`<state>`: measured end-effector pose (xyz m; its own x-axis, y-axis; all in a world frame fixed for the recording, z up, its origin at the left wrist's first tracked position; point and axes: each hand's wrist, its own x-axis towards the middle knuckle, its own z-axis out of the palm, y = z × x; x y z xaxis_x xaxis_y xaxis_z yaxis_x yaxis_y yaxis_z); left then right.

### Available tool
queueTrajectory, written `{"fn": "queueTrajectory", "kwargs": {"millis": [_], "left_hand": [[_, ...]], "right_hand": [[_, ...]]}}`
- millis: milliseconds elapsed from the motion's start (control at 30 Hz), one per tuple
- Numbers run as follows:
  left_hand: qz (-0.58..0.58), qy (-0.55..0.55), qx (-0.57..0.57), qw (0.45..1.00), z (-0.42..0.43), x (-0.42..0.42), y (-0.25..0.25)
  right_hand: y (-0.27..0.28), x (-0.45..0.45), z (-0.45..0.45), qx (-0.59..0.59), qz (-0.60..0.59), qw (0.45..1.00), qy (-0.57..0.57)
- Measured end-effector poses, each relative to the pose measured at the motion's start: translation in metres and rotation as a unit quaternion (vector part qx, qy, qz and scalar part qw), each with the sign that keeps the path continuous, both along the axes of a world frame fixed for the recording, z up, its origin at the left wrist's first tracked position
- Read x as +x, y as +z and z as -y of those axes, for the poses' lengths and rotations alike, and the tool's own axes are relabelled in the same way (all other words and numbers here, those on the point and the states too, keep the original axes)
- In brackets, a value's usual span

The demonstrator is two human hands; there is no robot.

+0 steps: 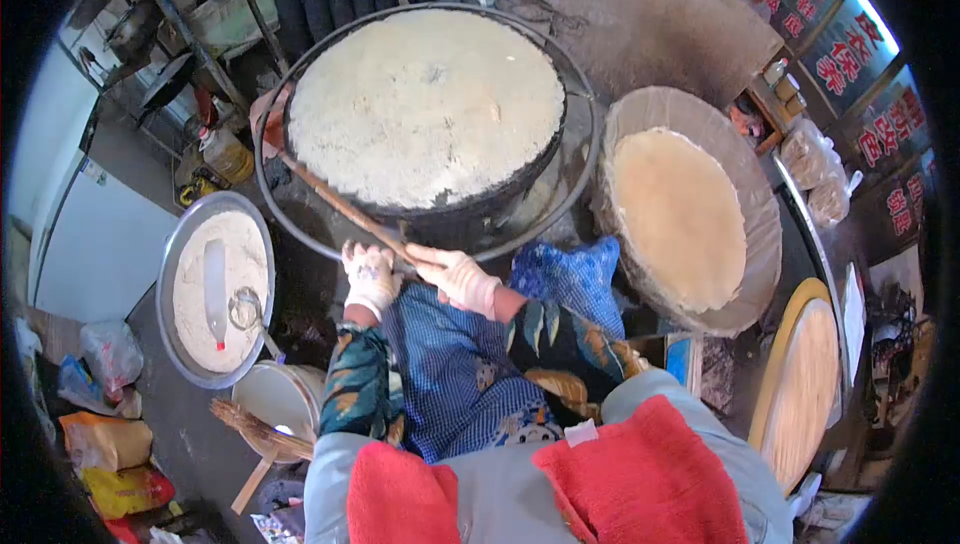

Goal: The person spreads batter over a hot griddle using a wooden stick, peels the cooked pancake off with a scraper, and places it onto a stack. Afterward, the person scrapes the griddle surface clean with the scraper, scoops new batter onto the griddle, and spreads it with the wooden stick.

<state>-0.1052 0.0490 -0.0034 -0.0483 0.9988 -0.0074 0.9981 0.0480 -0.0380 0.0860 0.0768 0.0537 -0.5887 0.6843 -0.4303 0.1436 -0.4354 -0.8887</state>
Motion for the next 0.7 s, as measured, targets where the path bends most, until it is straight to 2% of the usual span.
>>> {"fn": "queueTrajectory", "kwargs": {"millis": [33, 100, 167, 233, 300, 333, 400, 433, 500, 567, 633, 700], "left_hand": [[0.002, -0.002, 0.000, 1.000, -0.001, 0.011, 0.006], [0.026, 0.003, -0.055, 0.998, -0.003, 0.030, 0.016], [0.014, 0.016, -0.063, 0.998, -0.004, 0.046, 0.020], [0.009, 0.028, -0.077, 0.997, -0.006, 0.056, 0.022], [0.002, 0.038, -0.084, 0.996, -0.007, 0.060, 0.023], [0.020, 0.056, -0.119, 0.991, -0.011, 0.064, 0.028], [0.003, 0.063, -0.116, 0.991, -0.013, 0.065, 0.032], [-0.004, 0.065, -0.115, 0.991, -0.011, 0.066, 0.031], [-0.035, 0.070, -0.113, 0.991, -0.012, 0.064, 0.026], [-0.045, 0.085, -0.120, 0.988, -0.015, 0.060, 0.027], [-0.037, 0.078, -0.075, 0.993, -0.012, 0.047, 0.015], [-0.020, 0.076, -0.063, 0.995, -0.012, 0.035, 0.012]], "right_hand": [[0.014, 0.014, -0.004, -0.007, 0.013, 1.000, 0.015], [0.017, 0.046, -0.025, 0.006, -0.020, 0.997, -0.070], [0.012, 0.087, -0.069, 0.092, -0.045, 0.976, -0.192], [-0.016, 0.138, -0.134, 0.039, -0.081, 0.960, -0.267], [-0.006, 0.160, -0.158, -0.001, 0.036, 0.972, -0.234], [-0.006, 0.158, -0.158, -0.003, 0.055, 0.976, -0.212], [-0.004, 0.153, -0.155, -0.006, 0.100, 0.981, -0.166], [0.001, 0.146, -0.143, -0.010, 0.097, 0.984, -0.149], [-0.010, 0.142, -0.120, 0.020, 0.017, 0.995, -0.091], [-0.013, 0.129, -0.103, -0.002, 0.008, 0.996, -0.092], [0.001, 0.119, -0.077, 0.003, 0.014, 1.000, -0.020], [0.020, 0.111, -0.059, -0.088, -0.021, 0.994, 0.054]]}}
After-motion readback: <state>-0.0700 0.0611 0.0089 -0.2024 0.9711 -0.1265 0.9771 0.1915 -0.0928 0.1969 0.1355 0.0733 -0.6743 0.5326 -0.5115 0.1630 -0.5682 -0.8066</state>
